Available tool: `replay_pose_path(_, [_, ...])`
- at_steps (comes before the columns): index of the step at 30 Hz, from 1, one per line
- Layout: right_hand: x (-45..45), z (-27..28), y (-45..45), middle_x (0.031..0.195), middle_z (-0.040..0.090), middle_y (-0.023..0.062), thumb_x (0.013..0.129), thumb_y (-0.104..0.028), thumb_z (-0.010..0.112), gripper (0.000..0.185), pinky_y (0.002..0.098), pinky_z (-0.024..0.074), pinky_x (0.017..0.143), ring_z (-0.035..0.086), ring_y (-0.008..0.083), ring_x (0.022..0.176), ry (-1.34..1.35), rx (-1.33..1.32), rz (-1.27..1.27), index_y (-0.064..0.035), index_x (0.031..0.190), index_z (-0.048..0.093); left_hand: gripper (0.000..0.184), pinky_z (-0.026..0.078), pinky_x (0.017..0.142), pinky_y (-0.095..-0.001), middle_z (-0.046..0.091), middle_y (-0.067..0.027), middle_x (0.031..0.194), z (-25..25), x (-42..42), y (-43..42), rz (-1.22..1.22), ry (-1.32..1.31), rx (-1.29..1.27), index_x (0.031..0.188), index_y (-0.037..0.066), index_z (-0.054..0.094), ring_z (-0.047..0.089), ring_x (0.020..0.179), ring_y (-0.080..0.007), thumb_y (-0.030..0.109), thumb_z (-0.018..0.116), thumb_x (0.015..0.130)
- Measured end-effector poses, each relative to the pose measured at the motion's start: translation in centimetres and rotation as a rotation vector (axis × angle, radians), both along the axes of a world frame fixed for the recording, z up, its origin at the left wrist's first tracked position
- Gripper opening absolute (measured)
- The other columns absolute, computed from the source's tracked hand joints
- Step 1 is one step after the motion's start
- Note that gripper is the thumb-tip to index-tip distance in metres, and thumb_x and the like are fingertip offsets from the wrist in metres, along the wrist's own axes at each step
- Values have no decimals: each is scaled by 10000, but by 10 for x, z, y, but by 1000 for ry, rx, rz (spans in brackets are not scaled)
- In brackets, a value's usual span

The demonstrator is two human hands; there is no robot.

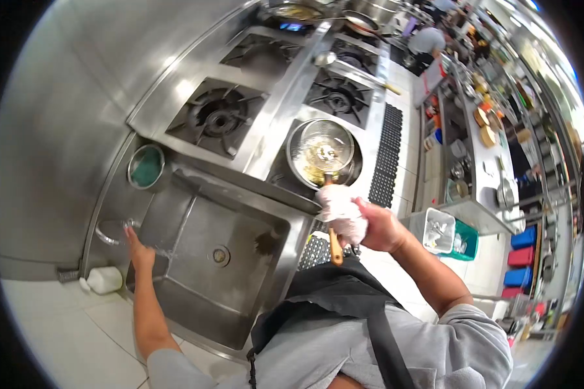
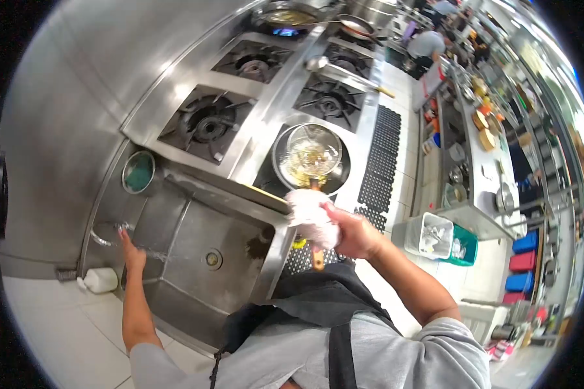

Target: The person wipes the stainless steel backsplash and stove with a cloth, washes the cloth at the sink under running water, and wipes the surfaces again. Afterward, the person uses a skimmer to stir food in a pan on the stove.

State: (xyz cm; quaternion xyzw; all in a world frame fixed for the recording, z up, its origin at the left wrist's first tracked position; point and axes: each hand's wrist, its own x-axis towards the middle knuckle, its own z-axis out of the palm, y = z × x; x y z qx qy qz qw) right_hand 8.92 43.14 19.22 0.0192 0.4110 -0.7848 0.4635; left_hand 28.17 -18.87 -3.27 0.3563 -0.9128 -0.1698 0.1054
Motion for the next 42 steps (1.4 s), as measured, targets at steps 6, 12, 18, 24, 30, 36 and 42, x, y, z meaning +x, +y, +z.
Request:
replay_pose_path(6, [4,35,214,1117,715,183,934,-217,622,414,431,597,859,723,284,956,618,158,-281,86,1215,643,476,552,962,-446,690,-192,1244,118,-11,94,-277,-1070,39,1196,18,725,666,1120,-412,284,787,806])
replay_pose_path(12, [42,-28,360,1045,717,194,914,-256,665,416,470,629,743,732,323,865,234,145,-465,66,1177,654,480,517,923,-327,643,-80,1392,184,0,223,-140,-489,1016,1306,65,695,624,1166,-157,338,759,917])
replay_pose_path(18, [62,-63,439,1111,717,218,953,-296,667,465,446,629,829,744,355,952,154,-25,-421,79,1227,636,440,492,1005,-342,522,-137,1529,277,-60,442,-855,-364,1089,1325,36,674,578,1288,-198,201,720,920])
replay_pose_path(24, [71,-58,526,1085,734,183,972,-252,676,403,416,628,836,749,289,947,173,64,-427,82,1197,664,419,415,1103,-357,403,-198,1603,259,-107,628,-1236,-555,947,1384,124,650,464,1424,-254,234,669,980])
replay_pose_path(30, [101,-64,593,1110,732,168,980,-167,645,326,394,609,870,739,252,966,75,10,-552,80,1192,667,412,368,1143,-374,343,-224,1630,244,-145,719,-1309,-674,941,1396,147,641,393,1482,-294,315,627,1019])
replay_pose_path(36, [120,-106,611,1182,700,192,954,-87,609,352,466,592,952,721,312,1043,-77,-106,-761,70,1268,619,414,384,1119,-345,358,-246,1617,240,-181,770,-1308,-750,882,1384,143,648,451,1448,-290,354,600,1031])
replay_pose_path(42, [66,-107,585,1190,698,181,981,-66,551,335,444,604,912,724,292,1007,-105,87,-945,88,1270,620,449,361,1164,-367,559,-206,1473,214,-229,817,-1449,-593,789,1373,73,638,421,1469,-285,366,589,1036])
